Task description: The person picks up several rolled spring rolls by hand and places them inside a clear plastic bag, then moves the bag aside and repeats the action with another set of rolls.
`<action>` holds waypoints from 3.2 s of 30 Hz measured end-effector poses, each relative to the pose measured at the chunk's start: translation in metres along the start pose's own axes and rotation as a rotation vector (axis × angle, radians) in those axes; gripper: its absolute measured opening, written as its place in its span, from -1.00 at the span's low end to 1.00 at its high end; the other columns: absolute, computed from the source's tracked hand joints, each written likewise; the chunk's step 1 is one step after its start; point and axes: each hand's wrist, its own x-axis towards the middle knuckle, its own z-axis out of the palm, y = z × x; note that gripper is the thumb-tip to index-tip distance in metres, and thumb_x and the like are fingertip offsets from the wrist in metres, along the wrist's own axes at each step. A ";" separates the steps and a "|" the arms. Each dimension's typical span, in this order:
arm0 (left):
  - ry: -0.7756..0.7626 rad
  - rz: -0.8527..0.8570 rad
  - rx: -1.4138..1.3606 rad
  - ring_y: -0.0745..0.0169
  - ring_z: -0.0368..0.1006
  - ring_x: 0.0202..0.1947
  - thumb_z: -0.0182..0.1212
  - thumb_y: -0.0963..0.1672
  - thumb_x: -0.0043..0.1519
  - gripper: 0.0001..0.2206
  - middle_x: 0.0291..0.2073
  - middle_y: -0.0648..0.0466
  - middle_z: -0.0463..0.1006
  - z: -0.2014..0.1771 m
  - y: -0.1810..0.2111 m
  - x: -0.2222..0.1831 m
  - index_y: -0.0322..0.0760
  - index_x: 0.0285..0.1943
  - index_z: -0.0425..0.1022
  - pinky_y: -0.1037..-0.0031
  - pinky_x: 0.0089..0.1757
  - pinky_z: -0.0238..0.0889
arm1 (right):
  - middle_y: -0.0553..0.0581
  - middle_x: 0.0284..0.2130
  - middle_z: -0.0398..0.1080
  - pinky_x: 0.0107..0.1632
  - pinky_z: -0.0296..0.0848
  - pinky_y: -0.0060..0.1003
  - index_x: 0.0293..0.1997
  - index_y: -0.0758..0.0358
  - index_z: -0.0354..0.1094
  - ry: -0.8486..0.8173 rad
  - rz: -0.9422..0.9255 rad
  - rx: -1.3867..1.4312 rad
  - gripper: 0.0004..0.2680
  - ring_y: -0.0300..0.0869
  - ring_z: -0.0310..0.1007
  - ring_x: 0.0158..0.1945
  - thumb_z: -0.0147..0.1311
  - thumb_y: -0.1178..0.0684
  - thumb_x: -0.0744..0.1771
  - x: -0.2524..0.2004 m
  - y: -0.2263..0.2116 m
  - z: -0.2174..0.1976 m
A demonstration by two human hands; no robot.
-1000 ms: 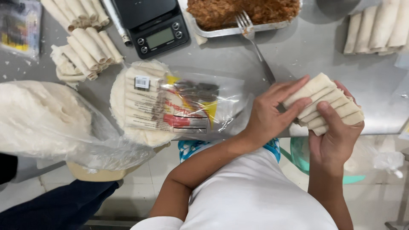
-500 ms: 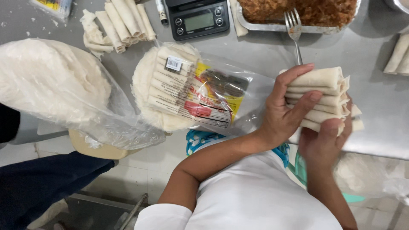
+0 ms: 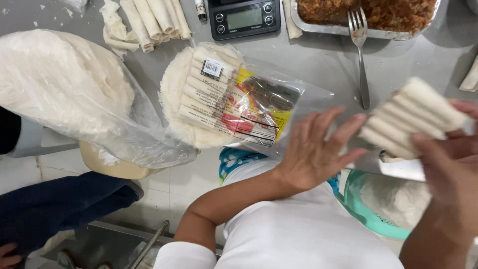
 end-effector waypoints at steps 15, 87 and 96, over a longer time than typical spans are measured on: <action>-0.144 0.060 0.148 -0.06 0.33 -0.28 0.04 -0.34 0.45 -0.68 -0.25 -0.13 0.37 -0.061 -0.006 -0.019 -0.51 0.39 0.24 0.19 -0.20 0.38 | 0.22 -0.11 0.53 -0.56 0.31 -0.68 0.32 0.03 0.29 -0.183 0.471 0.424 -0.54 -0.40 0.40 -0.42 0.18 0.26 0.26 0.004 0.006 0.087; -0.096 0.095 -0.065 -0.33 0.43 0.24 0.10 -0.33 0.33 -0.68 0.20 -0.30 0.48 0.045 -0.049 0.030 -0.49 0.28 0.43 0.03 0.33 0.26 | 0.27 -0.29 0.49 -0.34 0.49 -0.26 0.20 0.36 0.39 0.166 0.325 -0.676 -0.91 -0.05 0.54 -0.39 0.01 0.17 0.59 -0.033 -0.017 -0.015; -0.372 0.084 -0.250 -0.20 0.40 -0.03 0.08 -0.20 0.32 -0.61 -0.05 -0.16 0.46 0.125 0.020 0.022 -0.50 0.33 0.27 0.14 0.12 0.30 | 0.09 -0.38 0.37 -0.13 0.42 -0.49 0.14 0.37 0.38 0.360 0.242 -0.309 -0.80 -0.26 0.44 -0.38 0.26 0.21 0.42 -0.025 0.020 -0.002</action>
